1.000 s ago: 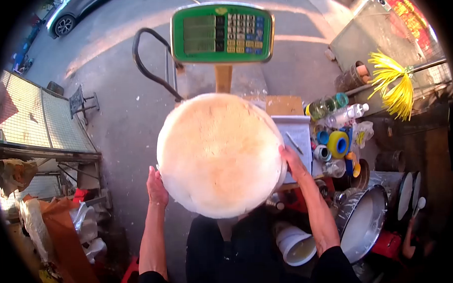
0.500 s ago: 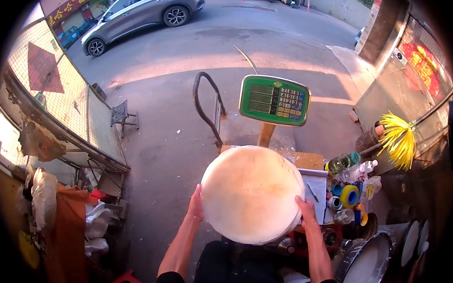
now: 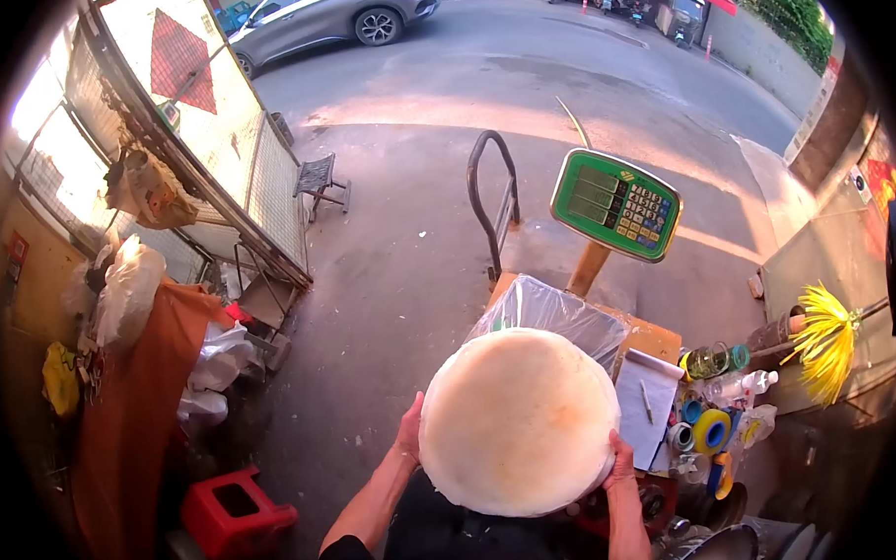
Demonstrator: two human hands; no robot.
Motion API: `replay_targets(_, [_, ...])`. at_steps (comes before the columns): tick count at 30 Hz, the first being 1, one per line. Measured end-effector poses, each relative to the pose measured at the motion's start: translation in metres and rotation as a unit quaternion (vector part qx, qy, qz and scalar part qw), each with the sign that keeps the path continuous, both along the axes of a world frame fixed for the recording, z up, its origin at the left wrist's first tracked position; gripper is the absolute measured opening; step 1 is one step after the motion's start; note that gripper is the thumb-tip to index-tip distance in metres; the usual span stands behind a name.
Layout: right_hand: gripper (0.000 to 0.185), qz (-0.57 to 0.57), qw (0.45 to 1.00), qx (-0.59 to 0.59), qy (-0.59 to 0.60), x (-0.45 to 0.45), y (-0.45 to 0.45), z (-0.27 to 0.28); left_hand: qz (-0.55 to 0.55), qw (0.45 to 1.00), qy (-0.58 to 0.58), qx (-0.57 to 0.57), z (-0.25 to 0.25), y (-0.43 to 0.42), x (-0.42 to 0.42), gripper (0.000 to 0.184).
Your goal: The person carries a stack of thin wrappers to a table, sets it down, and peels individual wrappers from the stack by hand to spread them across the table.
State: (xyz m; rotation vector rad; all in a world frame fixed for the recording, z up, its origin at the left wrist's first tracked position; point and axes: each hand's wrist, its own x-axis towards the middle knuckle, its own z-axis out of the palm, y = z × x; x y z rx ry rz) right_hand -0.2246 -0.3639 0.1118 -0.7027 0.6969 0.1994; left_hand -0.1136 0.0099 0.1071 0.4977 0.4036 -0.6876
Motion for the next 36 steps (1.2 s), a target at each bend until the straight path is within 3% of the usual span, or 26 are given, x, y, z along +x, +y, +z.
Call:
replay_targets(9, [0.058,0.163,0.975,-0.145,-0.045,0.013,0.041,0.042,0.089,0.988,-0.030,-0.125,-0.006,0.046,-0.096,0.076])
replay_targets(15, [0.056,0.249,0.952,-0.174,-0.035,0.013,0.166,0.060,0.204,0.971,-0.010,-0.127,-0.018,0.151,-0.200,0.075])
replay_targets(17, [0.059,0.330,0.929,-0.163,-0.028,0.012,0.232,0.069,0.258,0.960,-0.040,-0.100,-0.027,0.196,-0.233,0.071])
replay_targets(20, [0.069,0.399,0.904,-0.122,-0.088,0.010,0.327,0.079,0.353,0.932,-0.041,-0.066,0.010,0.273,-0.282,0.065])
replay_targets(22, [0.067,0.475,0.868,-0.102,-0.104,0.010,0.425,0.088,0.414,0.889,-0.151,-0.126,0.013,0.340,-0.326,0.062])
replay_targets(27, [0.066,0.572,0.805,-0.094,-0.126,0.007,0.594,0.104,0.550,0.813,-0.181,-0.061,0.041,0.435,-0.399,0.063])
replay_targets(29, [0.062,0.618,0.765,-0.113,-0.141,0.006,0.660,0.101,0.595,0.784,-0.173,0.026,0.045,0.468,-0.432,0.063])
replay_targets(31, [0.060,0.662,0.729,-0.071,-0.163,-0.008,0.732,0.099,0.668,0.740,-0.074,-0.028,0.045,0.495,-0.456,0.065])
replay_targets(33, [0.057,0.715,0.673,-0.032,-0.186,-0.036,0.807,0.108,0.701,0.702,-0.062,0.108,0.062,0.518,-0.495,0.066])
replay_targets(35, [0.066,0.779,0.586,-0.029,-0.220,-0.047,0.872,0.089,0.759,0.638,-0.090,0.095,0.074,0.537,-0.524,0.065])
replay_targets(36, [0.066,0.783,0.581,-0.017,-0.222,-0.063,0.909,0.088,0.800,0.587,-0.016,0.125,0.087,0.549,-0.535,0.063])
